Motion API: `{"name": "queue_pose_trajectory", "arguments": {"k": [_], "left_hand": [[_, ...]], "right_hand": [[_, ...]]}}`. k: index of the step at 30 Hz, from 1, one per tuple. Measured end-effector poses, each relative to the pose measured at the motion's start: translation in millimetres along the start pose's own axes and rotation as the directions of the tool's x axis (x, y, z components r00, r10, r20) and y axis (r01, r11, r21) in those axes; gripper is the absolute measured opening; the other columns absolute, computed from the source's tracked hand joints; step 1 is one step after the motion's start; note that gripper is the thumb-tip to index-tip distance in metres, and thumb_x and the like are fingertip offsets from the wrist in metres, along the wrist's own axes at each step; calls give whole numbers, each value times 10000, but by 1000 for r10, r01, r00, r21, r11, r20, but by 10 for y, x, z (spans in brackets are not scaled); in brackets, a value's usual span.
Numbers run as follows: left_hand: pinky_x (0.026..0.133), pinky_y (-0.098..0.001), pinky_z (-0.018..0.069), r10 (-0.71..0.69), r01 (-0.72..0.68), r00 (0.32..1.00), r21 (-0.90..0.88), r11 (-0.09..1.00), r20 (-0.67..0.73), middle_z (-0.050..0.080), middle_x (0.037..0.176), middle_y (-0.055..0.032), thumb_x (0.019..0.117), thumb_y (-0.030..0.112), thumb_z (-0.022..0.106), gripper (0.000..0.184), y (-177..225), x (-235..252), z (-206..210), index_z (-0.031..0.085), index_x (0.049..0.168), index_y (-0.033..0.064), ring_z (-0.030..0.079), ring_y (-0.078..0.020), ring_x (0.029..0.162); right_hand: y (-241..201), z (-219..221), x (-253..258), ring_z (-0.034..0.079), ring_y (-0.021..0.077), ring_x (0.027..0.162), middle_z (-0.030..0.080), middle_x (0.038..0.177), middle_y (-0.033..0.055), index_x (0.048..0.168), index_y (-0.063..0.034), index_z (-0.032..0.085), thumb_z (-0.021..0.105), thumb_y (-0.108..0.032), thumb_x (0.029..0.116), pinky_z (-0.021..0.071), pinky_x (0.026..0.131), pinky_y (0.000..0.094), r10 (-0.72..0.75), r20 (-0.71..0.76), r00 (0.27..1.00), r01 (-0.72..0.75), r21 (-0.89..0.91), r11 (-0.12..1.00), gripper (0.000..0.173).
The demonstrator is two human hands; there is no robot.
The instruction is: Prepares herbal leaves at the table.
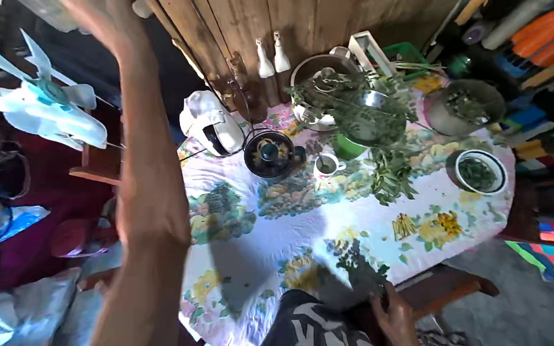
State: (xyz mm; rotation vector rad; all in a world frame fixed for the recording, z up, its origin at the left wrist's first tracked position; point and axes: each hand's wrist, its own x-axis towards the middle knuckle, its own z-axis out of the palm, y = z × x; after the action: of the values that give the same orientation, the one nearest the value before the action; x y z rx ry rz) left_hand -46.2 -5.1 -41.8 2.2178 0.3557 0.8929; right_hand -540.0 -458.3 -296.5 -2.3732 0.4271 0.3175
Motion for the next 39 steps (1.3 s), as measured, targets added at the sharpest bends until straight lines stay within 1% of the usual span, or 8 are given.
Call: {"name": "queue_pose_trajectory", "arguments": {"k": [2, 4, 7, 11, 17, 27, 32, 39], "left_hand": [[942, -347, 555, 118, -90, 991, -320, 943, 69, 663, 1151, -183, 1017, 158, 543, 384, -263, -794, -27, 562, 1273, -127, 663, -199, 1045], [944, -373, 560, 2, 132, 958, -443, 887, 288, 661, 1161, -131, 1051, 214, 518, 400, -299, -2146, -72, 530, 1337, -66, 663, -163, 1018], [810, -439, 629, -139, 558, 708, -427, 711, 693, 699, 1130, -158, 1023, 99, 541, 309, -345, -4123, -9, 583, 1304, -23, 723, -253, 909], [787, -425, 644, -164, 823, 367, -237, 516, 916, 700, 1127, -180, 1013, 68, 557, 274, 203, -5468, -222, 620, 1239, -73, 735, -266, 910], [795, -423, 637, -58, 849, 318, -257, 461, 946, 703, 1120, -171, 1021, 109, 552, 300, 688, -6058, -466, 609, 1256, -69, 728, -268, 930], [821, -404, 623, -22, 664, 488, -354, 659, 873, 716, 1083, -151, 1017, 131, 561, 294, 1778, -6695, -248, 626, 1244, -46, 722, -249, 929], [826, -401, 625, 155, 696, 288, -318, 644, 945, 708, 1076, -157, 1011, 117, 589, 288, 2880, -7739, 354, 626, 1238, -55, 716, -248, 910], [816, -407, 633, 236, 696, 107, -242, 676, 966, 702, 1058, -166, 1017, 84, 571, 262, 3772, -8497, 865, 626, 1226, -65, 722, -261, 900]], "right_hand": [[31, 22, -59, 698, 324, 739, 704, 851, 177, 1209, 44, 647, 690, -212, 895, 575, 695, 563, -11, -18, 1000, 11, 21, 1000, 407], [42, 18, -83, 692, 307, 745, 701, 866, 164, 1270, 45, 618, 688, -183, 880, 580, 703, 550, -23, -11, 1000, 23, 58, 998, 457], [11, -81, -65, 658, 258, 737, 690, 924, 149, 1451, 8, 512, 692, -114, 859, 576, 703, 498, -33, -5, 999, 33, 180, 983, 631], [-165, -386, 53, 643, 166, 703, 700, 976, 118, 1492, -16, 484, 692, -126, 860, 583, 644, 383, -107, -117, 987, 136, 280, 950, 675], [-81, -940, 52, 579, 69, 656, 675, 953, 59, 1412, 17, 542, 552, -132, 959, 514, 568, 244, -183, -186, 965, 254, 513, 820, 477], [1615, -1860, -306, 593, 65, 610, 679, 869, 18, 1187, 57, 599, 485, -73, 1011, 539, 557, 234, -147, -244, 958, 285, 844, 455, 247], [2511, -2679, -365, 590, 104, 596, 663, 832, 39, 1119, 12, 632, 512, -72, 981, 550, 576, 273, 28, -157, 987, 146, 964, 224, 202], [3293, -3281, -390, 595, 126, 571, 604, 678, 37, 1117, 41, 621, 555, -68, 996, 560, 583, 285, 119, -224, 967, 186, 945, 269, 176]]}}
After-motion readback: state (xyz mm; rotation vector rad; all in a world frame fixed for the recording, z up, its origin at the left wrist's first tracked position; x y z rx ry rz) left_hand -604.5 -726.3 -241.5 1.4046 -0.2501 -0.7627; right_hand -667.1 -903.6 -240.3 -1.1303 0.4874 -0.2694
